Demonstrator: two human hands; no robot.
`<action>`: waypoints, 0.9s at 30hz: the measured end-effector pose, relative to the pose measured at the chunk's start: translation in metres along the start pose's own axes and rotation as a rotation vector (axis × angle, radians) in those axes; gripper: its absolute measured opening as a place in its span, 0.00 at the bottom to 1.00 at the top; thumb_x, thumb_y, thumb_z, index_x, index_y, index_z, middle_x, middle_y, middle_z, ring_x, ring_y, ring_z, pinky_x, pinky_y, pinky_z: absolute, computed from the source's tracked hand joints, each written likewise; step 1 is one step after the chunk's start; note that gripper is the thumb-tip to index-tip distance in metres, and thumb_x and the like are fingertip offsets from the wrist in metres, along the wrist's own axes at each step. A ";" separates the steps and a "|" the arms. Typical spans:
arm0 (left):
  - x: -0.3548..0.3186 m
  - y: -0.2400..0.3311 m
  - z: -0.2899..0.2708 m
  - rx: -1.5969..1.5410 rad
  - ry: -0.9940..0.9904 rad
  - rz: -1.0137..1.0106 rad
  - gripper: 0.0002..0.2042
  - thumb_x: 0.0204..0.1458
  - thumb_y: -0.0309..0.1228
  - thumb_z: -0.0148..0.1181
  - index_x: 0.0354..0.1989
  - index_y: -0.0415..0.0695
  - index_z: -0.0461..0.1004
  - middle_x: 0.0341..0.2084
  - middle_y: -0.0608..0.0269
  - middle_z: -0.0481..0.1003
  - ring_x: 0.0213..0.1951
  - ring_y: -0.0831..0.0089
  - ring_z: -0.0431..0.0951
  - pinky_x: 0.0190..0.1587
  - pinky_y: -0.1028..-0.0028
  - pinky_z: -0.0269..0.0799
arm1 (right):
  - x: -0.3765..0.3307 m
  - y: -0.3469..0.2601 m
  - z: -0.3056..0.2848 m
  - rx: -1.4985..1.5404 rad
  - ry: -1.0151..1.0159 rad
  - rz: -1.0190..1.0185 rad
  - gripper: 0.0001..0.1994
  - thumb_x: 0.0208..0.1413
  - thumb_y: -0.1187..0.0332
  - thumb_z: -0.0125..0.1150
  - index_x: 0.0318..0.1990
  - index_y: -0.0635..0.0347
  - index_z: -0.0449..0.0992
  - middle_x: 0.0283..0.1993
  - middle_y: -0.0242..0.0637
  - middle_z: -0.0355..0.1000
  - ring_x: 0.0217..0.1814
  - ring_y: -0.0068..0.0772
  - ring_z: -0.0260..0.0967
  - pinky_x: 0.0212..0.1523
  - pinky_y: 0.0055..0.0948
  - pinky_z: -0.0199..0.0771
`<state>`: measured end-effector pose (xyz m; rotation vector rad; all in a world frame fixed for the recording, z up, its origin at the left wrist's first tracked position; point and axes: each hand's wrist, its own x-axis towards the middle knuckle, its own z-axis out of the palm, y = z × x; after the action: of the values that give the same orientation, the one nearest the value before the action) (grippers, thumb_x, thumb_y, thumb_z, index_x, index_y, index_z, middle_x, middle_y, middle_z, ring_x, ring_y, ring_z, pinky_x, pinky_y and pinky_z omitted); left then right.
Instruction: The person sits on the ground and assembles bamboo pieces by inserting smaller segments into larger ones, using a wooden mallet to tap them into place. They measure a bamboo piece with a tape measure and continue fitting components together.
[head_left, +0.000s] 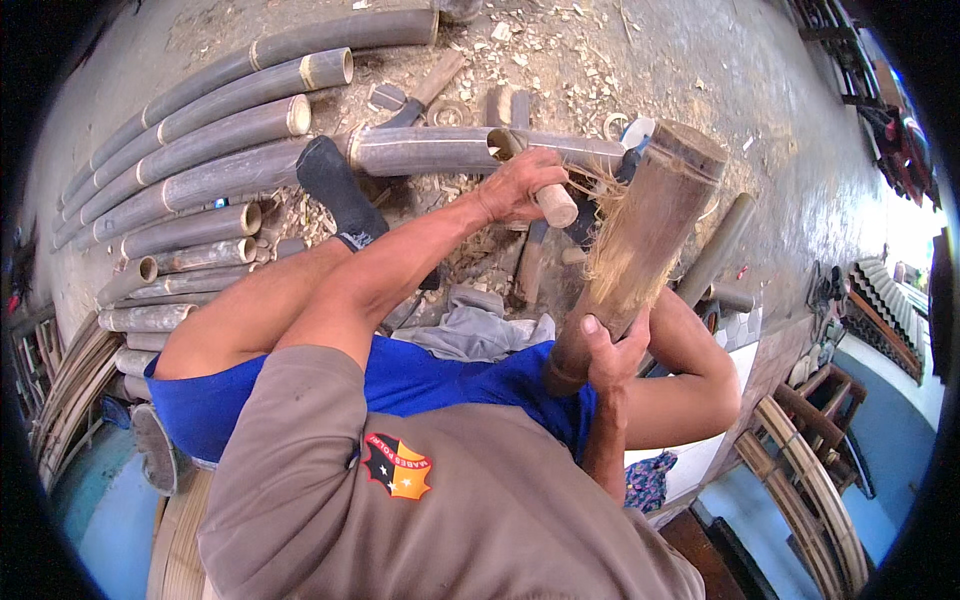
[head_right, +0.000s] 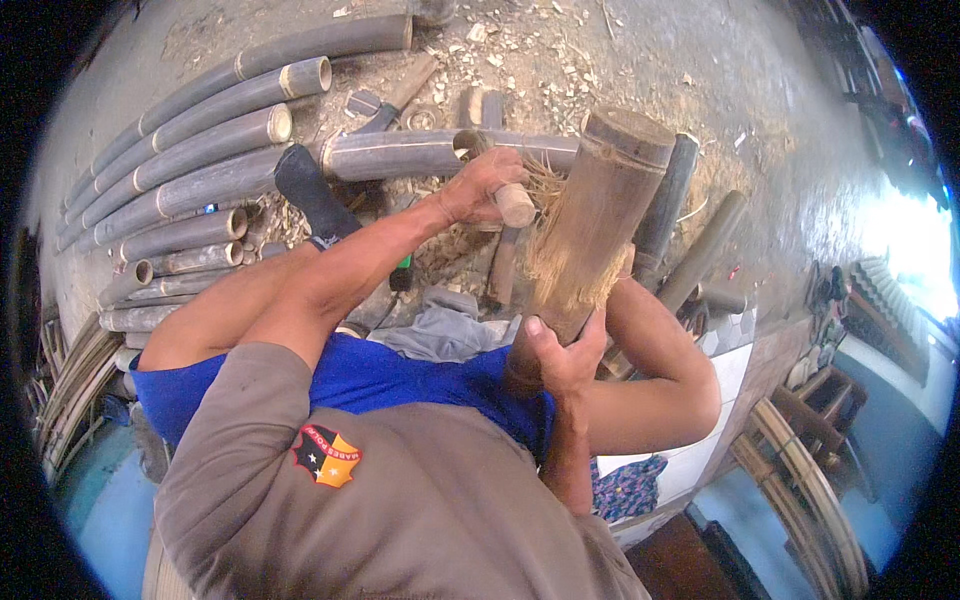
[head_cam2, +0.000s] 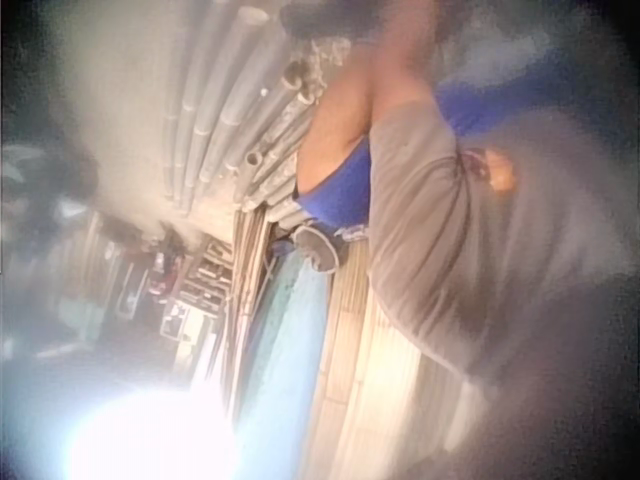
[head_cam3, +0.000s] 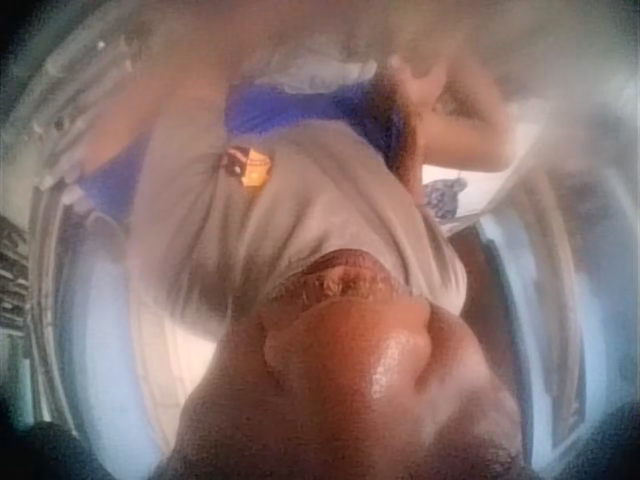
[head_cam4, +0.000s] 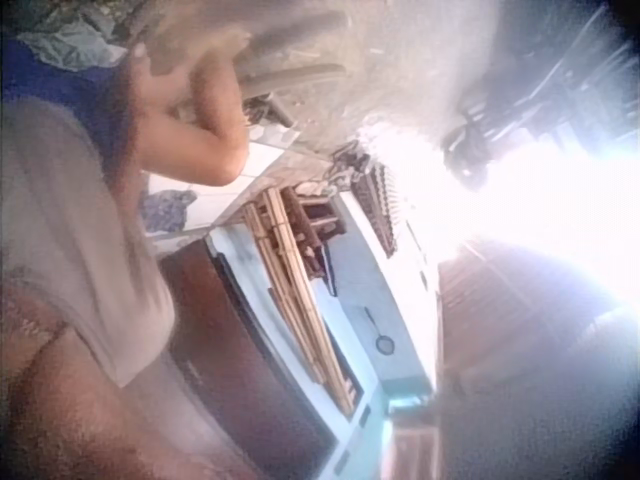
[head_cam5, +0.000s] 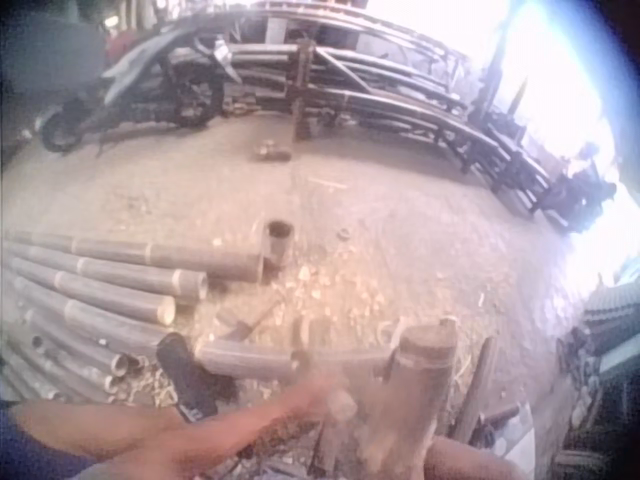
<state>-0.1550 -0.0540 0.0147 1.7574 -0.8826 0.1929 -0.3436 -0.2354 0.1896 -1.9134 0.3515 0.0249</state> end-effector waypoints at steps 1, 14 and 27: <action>0.000 0.000 0.000 -0.008 0.022 0.004 0.22 0.36 0.30 0.75 0.41 0.45 0.74 0.38 0.56 0.72 0.44 0.52 0.74 0.48 0.57 0.69 | -0.001 0.001 0.000 -0.005 0.003 0.000 0.43 0.47 0.49 0.76 0.63 0.70 0.66 0.55 0.46 0.74 0.57 0.40 0.72 0.61 0.39 0.71; -0.010 -0.005 0.009 -0.095 0.156 -0.018 0.22 0.36 0.28 0.76 0.42 0.44 0.76 0.38 0.55 0.73 0.43 0.52 0.75 0.45 0.58 0.71 | 0.002 0.028 0.004 -0.039 -0.017 -0.170 0.38 0.48 0.51 0.76 0.60 0.68 0.68 0.48 0.44 0.77 0.49 0.40 0.78 0.54 0.40 0.77; -0.022 -0.031 0.010 -0.082 0.210 -0.074 0.24 0.40 0.34 0.78 0.46 0.43 0.77 0.44 0.54 0.77 0.50 0.50 0.75 0.57 0.54 0.69 | 0.031 0.036 0.050 -0.175 0.027 -0.255 0.37 0.45 0.60 0.77 0.62 0.67 0.69 0.48 0.57 0.79 0.51 0.53 0.80 0.53 0.42 0.79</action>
<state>-0.1532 -0.0493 -0.0240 1.6561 -0.6640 0.2836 -0.3155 -0.2080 0.1332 -2.1206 0.1245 -0.1437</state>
